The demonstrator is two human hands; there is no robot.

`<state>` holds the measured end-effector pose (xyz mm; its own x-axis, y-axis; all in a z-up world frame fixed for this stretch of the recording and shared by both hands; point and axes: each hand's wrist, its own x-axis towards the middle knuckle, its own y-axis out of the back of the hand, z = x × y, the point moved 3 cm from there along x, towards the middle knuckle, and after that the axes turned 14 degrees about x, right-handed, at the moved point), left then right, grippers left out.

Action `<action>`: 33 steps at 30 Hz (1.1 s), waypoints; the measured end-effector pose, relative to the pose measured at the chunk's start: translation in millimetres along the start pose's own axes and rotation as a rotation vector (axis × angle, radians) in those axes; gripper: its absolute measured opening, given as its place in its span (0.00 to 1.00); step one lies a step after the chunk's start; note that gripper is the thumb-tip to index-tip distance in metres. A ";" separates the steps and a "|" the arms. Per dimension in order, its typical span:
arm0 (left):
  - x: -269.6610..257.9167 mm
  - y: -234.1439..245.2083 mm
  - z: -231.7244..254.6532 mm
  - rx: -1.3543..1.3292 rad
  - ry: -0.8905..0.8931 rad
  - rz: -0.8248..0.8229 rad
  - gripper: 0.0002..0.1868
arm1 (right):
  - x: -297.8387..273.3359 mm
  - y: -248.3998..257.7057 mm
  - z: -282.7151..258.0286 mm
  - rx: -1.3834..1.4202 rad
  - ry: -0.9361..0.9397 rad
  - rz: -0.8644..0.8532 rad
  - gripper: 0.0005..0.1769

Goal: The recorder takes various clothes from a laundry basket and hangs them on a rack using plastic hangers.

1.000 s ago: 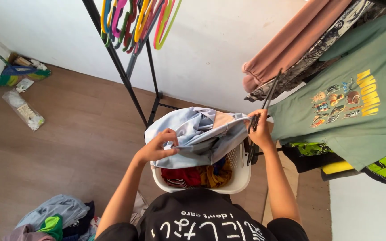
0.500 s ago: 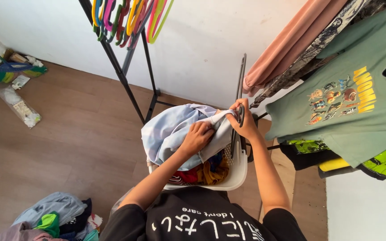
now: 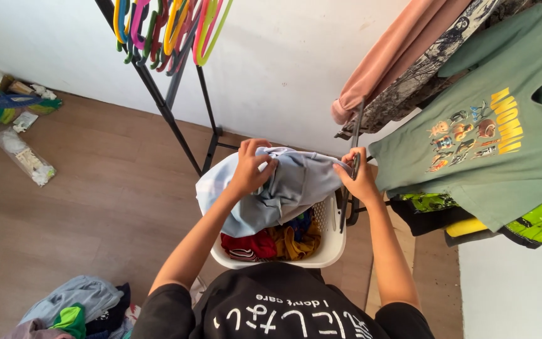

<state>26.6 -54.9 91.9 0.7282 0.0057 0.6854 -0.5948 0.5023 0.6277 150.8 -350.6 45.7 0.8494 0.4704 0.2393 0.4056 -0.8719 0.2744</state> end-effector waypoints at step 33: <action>-99.8 -141.1 -63.8 0.700 0.034 -0.121 0.12 | 4.8 -102.3 27.3 -0.484 -0.209 0.085 0.26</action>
<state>59.5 -71.2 -88.6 0.8065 0.0179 0.5909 -0.5796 -0.1727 0.7963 122.5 -262.9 -6.7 0.9417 0.3206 0.1021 0.1723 -0.7203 0.6719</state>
